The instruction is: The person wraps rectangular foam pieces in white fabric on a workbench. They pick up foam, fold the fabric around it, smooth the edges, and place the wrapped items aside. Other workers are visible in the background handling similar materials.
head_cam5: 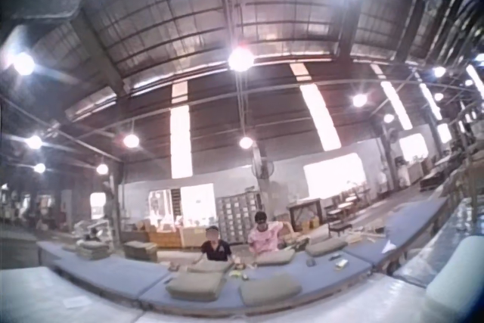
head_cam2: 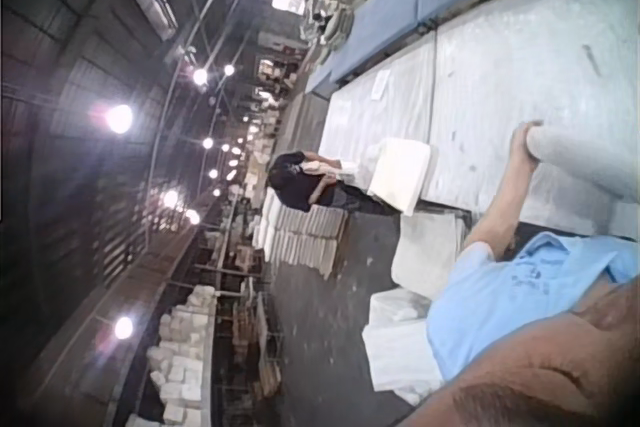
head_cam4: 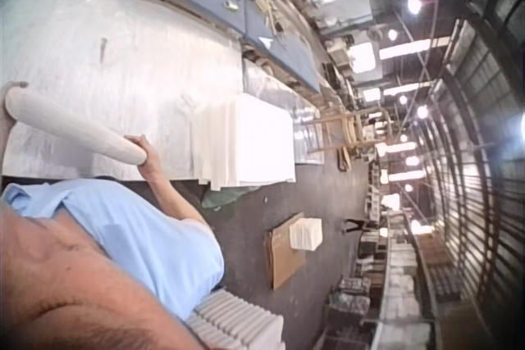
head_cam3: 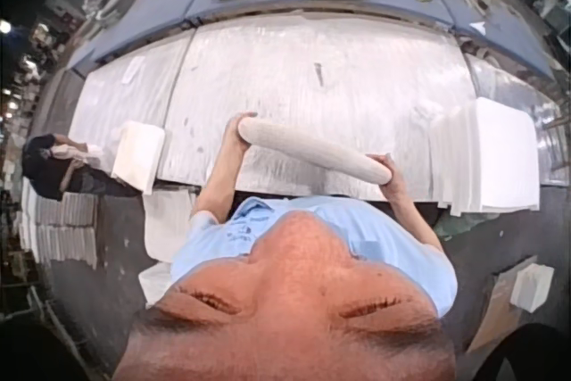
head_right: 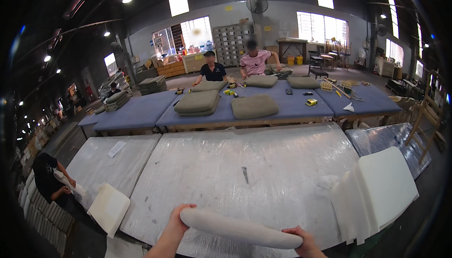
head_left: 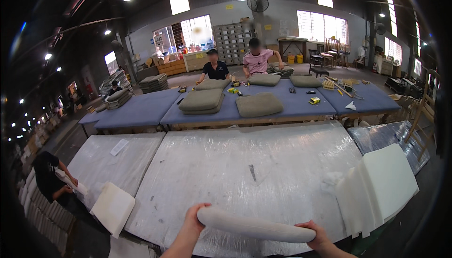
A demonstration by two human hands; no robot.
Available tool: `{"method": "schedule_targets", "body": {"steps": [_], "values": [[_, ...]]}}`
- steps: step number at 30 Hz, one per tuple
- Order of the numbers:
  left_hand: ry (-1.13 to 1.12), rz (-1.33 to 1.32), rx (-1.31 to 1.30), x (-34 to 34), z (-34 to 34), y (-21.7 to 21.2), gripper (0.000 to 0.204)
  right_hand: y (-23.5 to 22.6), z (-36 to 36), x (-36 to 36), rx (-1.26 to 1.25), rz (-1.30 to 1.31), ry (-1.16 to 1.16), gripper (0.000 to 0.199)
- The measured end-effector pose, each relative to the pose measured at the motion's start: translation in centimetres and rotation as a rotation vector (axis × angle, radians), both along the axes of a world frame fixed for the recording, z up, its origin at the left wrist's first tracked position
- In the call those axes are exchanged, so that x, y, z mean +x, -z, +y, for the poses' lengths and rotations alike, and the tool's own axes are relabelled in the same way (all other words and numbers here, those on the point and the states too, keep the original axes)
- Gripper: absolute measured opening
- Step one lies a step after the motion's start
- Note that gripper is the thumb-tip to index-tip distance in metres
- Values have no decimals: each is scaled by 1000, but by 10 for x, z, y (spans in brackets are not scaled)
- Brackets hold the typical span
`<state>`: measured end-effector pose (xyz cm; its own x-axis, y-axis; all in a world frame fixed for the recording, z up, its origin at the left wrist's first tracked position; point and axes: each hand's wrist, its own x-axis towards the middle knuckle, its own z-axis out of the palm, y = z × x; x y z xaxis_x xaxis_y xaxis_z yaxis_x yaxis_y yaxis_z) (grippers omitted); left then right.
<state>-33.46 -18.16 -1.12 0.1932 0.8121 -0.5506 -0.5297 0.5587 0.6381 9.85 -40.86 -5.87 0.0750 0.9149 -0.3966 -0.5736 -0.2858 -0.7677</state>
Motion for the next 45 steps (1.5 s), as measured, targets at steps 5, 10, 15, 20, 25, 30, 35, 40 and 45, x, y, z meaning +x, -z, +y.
{"method": "schedule_targets", "body": {"steps": [5,10,15,20,25,30,35,40,45], "values": [[-72,160,331,53,16,-104,21,-41,-14,-93,45,-339,-210,83],[-12,241,586,88,27,-71,26,-54,30,-140,145,-233,-318,70],[-3,490,868,131,2,-57,47,-51,100,-127,616,-347,-305,84],[87,203,823,149,-60,-39,63,-87,95,-131,683,-440,-231,84],[267,354,894,147,-106,-17,62,-80,83,-125,674,-443,-168,86],[222,479,1035,144,-118,-23,77,-82,79,-128,732,-505,-143,85],[20,783,1282,151,-109,-86,71,-86,74,-139,737,-645,-69,78],[-55,934,1257,155,-93,-102,50,-82,75,-158,722,-612,-42,68],[-177,518,1122,144,-95,-78,45,-86,73,-165,711,-503,-80,65]]}}
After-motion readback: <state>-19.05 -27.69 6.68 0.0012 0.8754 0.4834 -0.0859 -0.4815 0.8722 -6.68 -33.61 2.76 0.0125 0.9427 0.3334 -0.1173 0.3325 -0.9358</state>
